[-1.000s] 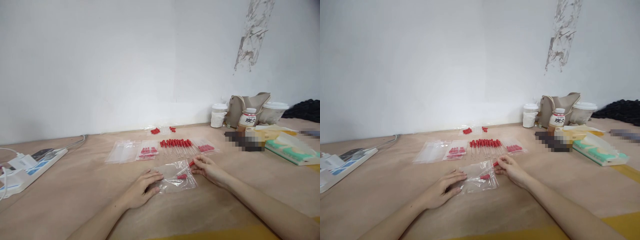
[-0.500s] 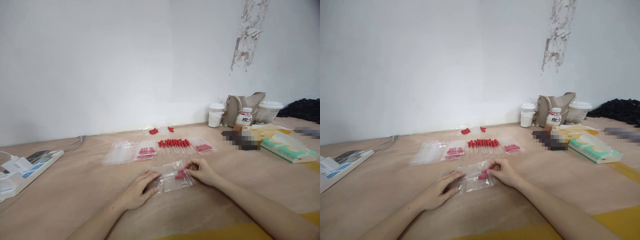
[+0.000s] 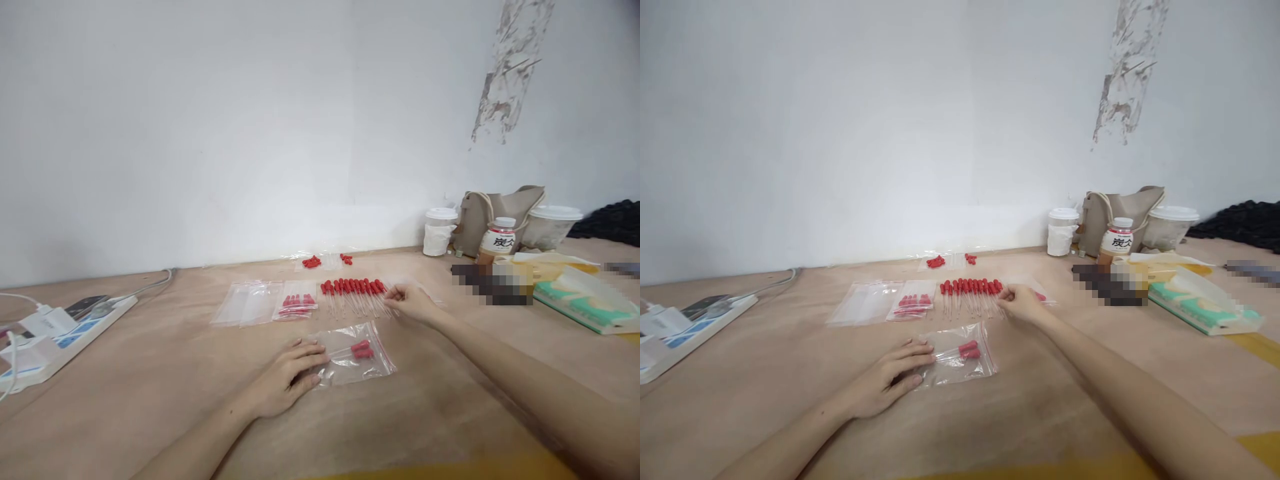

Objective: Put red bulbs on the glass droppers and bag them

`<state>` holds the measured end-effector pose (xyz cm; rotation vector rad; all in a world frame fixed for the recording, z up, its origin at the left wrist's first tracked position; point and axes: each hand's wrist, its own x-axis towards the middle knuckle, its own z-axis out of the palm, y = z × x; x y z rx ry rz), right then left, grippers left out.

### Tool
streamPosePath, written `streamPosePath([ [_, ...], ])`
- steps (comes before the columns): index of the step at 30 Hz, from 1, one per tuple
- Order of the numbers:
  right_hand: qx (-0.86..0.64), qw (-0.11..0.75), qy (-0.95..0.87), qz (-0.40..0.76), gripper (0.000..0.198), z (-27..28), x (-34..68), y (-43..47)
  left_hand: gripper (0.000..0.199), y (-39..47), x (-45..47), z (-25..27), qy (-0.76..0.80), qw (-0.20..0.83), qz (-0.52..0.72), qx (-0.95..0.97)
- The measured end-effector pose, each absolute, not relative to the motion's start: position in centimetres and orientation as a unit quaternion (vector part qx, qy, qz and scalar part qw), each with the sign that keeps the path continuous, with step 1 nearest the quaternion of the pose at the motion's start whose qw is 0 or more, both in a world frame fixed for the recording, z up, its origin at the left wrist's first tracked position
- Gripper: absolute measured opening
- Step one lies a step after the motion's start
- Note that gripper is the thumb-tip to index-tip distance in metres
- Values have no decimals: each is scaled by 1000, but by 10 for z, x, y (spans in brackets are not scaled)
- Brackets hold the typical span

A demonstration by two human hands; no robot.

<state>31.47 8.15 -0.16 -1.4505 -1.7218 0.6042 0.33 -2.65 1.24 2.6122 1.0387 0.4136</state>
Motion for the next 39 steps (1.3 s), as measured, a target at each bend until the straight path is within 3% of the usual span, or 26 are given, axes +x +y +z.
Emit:
streamPosePath([
  [4,-624,386,-659,163,20,6,305,126,35,-27,4,13,355,153,151,910],
  [15,-677,331,-626,200,13,2,284,164,37,-28,2,10,356,131,134,915],
  [26,-591,503,-569,272,12,41,318,104,39,-27,3,12,354,141,120,917],
  [30,-507,599,-493,376,18,22,332,76,39,-26,3,12,355,142,121,916],
  [39,-446,644,-422,456,33,-21,309,37,39,-27,3,13,362,133,117,915],
])
